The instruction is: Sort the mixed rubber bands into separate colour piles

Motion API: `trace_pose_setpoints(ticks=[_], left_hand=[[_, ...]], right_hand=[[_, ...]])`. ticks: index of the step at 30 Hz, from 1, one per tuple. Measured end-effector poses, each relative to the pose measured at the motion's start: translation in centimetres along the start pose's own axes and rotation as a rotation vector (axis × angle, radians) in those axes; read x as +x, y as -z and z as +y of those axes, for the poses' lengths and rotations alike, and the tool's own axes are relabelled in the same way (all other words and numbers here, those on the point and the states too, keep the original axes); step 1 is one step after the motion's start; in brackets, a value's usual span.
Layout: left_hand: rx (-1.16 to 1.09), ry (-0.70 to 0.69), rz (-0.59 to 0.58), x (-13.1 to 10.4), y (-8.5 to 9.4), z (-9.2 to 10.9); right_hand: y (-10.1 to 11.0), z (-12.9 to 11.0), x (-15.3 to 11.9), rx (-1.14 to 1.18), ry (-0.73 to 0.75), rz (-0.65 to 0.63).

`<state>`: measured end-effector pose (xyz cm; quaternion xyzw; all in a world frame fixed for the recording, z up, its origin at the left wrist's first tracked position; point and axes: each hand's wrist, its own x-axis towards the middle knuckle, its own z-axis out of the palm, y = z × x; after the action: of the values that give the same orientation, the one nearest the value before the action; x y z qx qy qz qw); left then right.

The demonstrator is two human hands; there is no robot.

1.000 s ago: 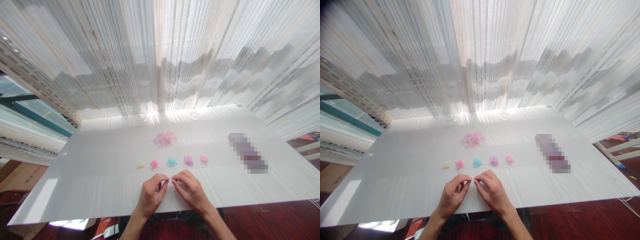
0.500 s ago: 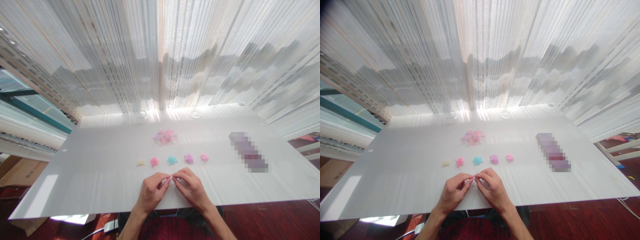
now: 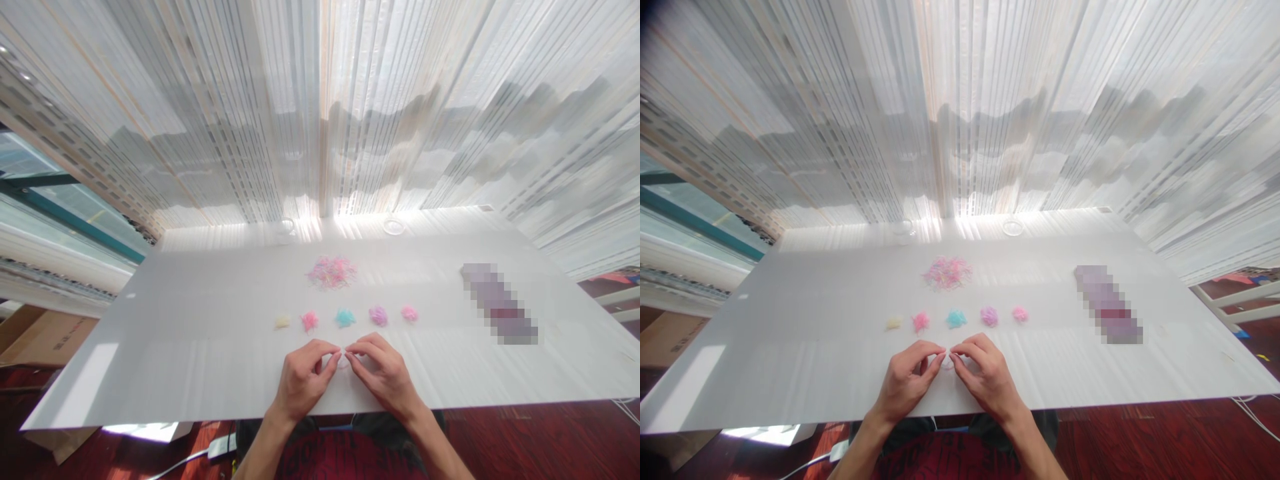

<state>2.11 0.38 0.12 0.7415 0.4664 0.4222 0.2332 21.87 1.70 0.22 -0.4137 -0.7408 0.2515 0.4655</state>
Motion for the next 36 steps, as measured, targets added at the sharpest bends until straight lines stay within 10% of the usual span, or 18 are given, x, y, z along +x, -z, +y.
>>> trace_pose_setpoints(ticks=[36], left_hand=[[-0.011, 0.002, 0.014, 0.04, 0.0, 0.08]], right_hand=[[0.22, -0.28, 0.13, 0.036, -0.017, -0.016]])
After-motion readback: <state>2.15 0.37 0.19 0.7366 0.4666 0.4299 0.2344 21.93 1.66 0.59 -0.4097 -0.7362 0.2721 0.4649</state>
